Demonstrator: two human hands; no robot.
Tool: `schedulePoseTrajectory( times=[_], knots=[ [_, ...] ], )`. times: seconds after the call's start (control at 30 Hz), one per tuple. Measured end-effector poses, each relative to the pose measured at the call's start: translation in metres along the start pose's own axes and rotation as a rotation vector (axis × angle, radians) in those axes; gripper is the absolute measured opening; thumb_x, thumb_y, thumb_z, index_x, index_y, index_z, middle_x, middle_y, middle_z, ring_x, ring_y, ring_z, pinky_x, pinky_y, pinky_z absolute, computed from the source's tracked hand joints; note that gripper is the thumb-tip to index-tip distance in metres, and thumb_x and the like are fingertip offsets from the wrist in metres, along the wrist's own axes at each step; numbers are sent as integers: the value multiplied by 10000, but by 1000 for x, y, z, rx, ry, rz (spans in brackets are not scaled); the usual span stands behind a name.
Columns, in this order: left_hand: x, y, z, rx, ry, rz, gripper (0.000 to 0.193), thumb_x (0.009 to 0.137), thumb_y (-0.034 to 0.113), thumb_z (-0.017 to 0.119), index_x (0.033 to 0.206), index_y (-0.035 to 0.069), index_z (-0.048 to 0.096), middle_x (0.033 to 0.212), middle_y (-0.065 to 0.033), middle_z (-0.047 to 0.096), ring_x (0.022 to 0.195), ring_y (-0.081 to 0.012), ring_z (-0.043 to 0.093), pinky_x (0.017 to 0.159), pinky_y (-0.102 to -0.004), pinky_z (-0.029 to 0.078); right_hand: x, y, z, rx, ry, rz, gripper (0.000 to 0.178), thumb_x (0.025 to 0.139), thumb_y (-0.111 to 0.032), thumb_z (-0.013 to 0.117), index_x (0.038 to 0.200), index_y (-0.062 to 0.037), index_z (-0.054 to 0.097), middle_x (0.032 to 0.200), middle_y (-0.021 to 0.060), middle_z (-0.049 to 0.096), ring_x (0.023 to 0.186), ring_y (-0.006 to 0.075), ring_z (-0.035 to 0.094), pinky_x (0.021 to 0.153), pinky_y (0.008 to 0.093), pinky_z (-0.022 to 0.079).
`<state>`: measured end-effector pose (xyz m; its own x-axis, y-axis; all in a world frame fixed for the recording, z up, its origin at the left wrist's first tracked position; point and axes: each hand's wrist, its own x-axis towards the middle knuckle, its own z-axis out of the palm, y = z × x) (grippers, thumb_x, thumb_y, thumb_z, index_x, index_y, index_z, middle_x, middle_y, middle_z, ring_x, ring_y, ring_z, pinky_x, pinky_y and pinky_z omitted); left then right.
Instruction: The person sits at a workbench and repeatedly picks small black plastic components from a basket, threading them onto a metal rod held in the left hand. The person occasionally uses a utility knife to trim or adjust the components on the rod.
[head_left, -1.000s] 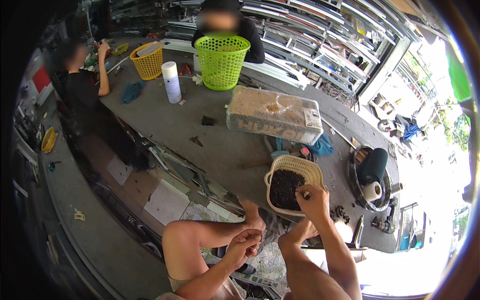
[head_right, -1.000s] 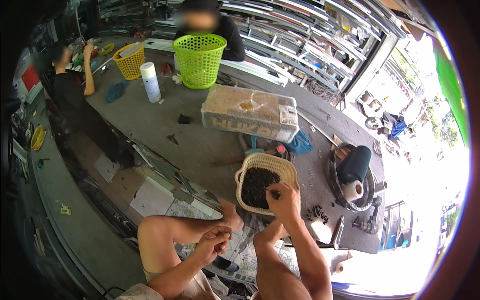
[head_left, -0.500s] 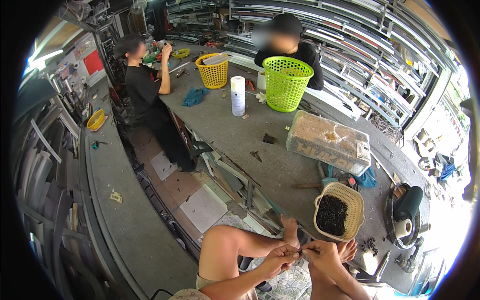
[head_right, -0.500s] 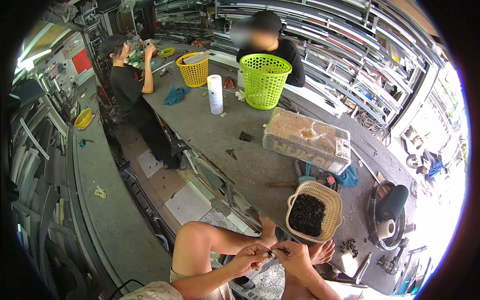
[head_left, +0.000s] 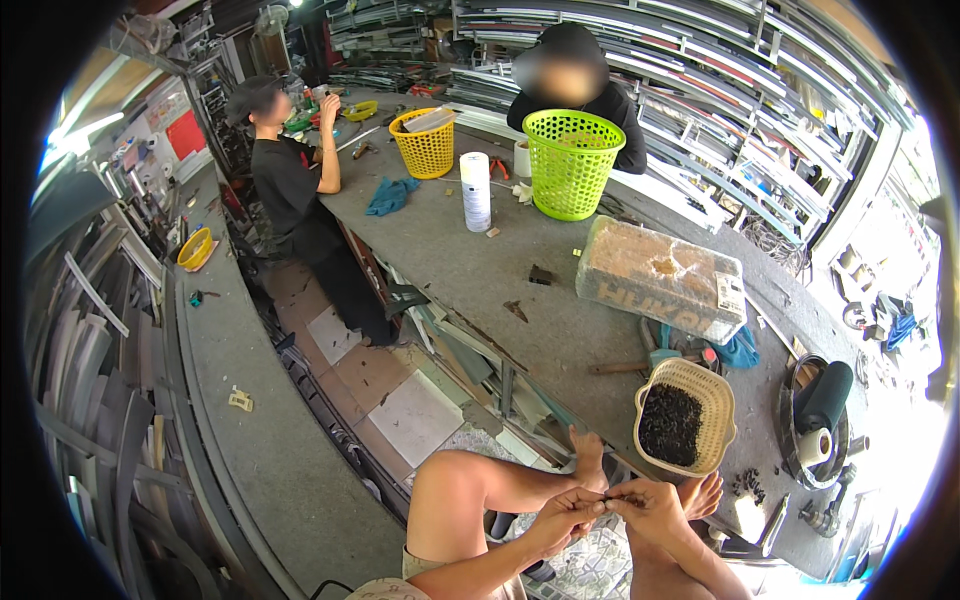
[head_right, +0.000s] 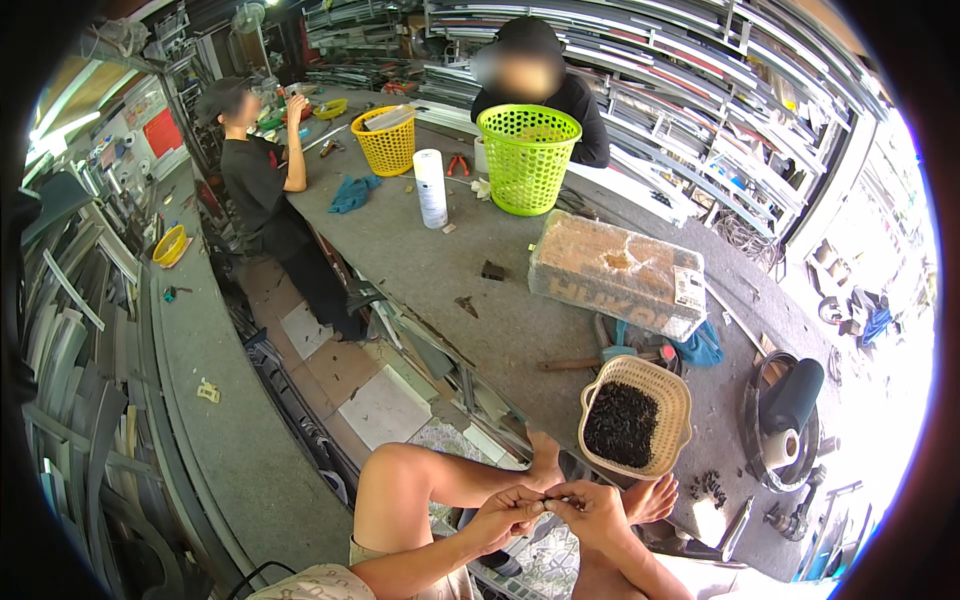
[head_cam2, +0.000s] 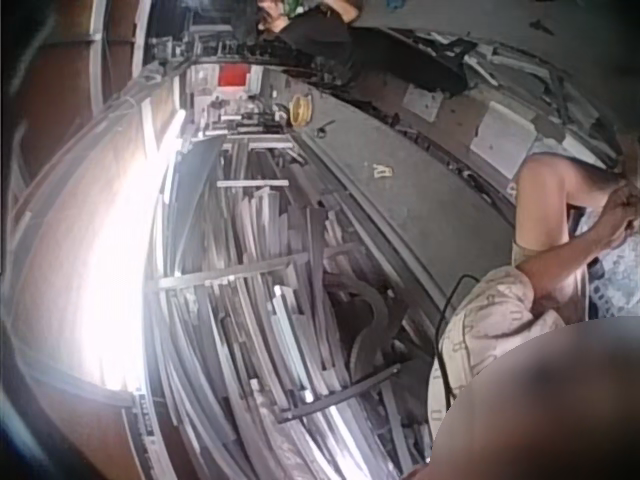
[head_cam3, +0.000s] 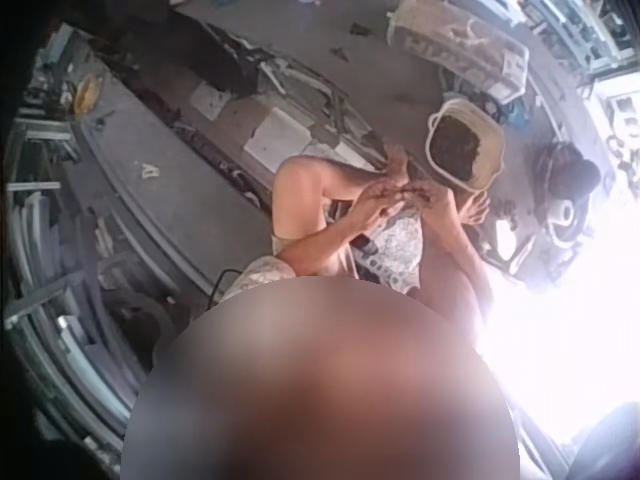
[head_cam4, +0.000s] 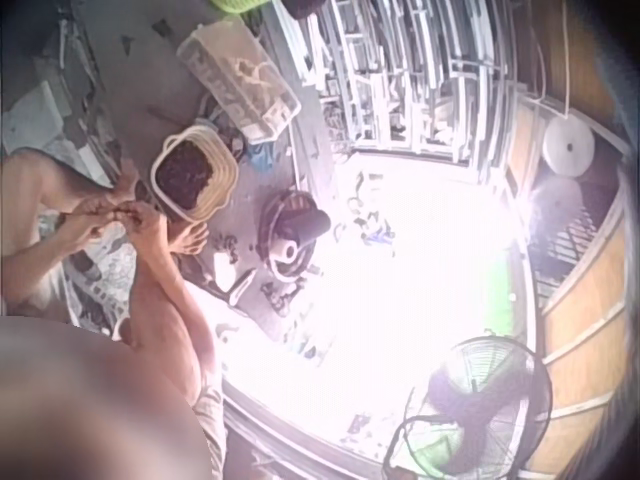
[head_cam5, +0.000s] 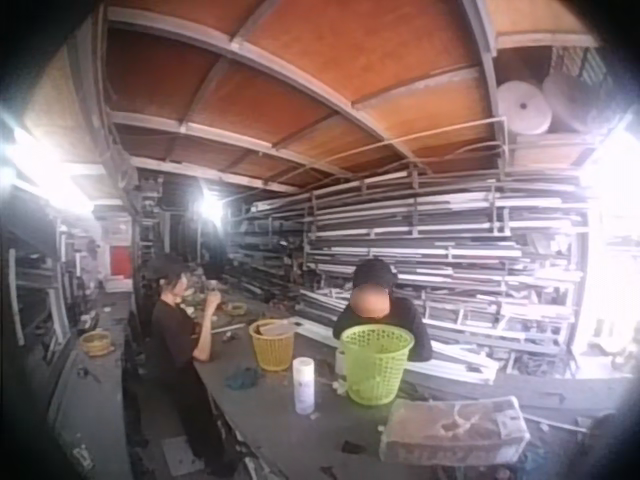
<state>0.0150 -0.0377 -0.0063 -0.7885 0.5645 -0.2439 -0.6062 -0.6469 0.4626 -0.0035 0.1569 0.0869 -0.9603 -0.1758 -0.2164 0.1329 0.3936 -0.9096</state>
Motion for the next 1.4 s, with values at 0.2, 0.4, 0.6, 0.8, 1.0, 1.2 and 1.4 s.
schedulePoseTrajectory(
  times=[0.2, 0.4, 0.6, 0.8, 1.0, 1.2, 1.4],
  knots=[
    [2, -6, -1, 35, 10, 8, 169, 1000, 145, 742, 1126, 36, 715, 773, 10, 635, 600, -52, 465, 515, -219, 342, 2, -5, -2, -149, 7, 12, 133, 883, -64, 818, 1004, -13, 800, 830, 109, 777, 675, 103, 675, 629, 284, 538],
    [0, -2, 18, 135, 128, 25, 178, 971, 126, 777, 1115, 38, 721, 813, 6, 679, 598, -45, 475, 513, -218, 338, -2, -12, -3, -242, 14, -18, 115, 887, -56, 792, 991, -6, 787, 844, 155, 764, 695, 203, 717, 651, 336, 551],
    [2, 3, 29, 239, 160, 12, 155, 962, 97, 779, 1104, 53, 734, 833, 15, 697, 595, -34, 467, 520, -218, 337, 1, -11, -4, -445, 58, -285, 71, 880, -62, 743, 936, -18, 750, 831, 166, 731, 758, 340, 727, 692, 420, 568],
    [6, 2, 31, 349, 214, 77, 102, 955, 74, 780, 1040, 35, 739, 754, 24, 656, 591, -24, 481, 496, -200, 341, -1, -12, -4, -535, 38, -185, 279, 802, -83, 733, 1078, -94, 695, 994, 146, 714, 868, 395, 719, 721, 493, 582],
    [25, 35, 67, 531, 258, 120, 242, 882, 59, 844, 1064, 22, 688, 834, -6, 687, 618, -43, 528, 530, -208, 398, -4, -26, -25, -237, 201, -239, 178, 859, -115, 717, 1027, -58, 698, 981, 158, 730, 905, 392, 720, 777, 483, 577],
    [92, 76, 130, 1217, 152, 361, 356, 844, 161, 899, 1082, -43, 731, 753, 35, 624, 676, -47, 532, 617, -234, 452, -29, -20, -66, 4, 604, -382, 124, 915, -61, 711, 1035, -30, 713, 946, 146, 738, 867, 345, 725, 790, 424, 564],
    [146, 90, 148, 751, 142, 204, 302, 952, 83, 760, 1211, -11, 636, 921, -30, 636, 742, -85, 567, 623, -271, 473, -53, -8, -101, 36, 812, -103, 136, 914, -25, 755, 1050, -25, 740, 897, 130, 749, 744, 183, 718, 677, 330, 572]
  ],
)
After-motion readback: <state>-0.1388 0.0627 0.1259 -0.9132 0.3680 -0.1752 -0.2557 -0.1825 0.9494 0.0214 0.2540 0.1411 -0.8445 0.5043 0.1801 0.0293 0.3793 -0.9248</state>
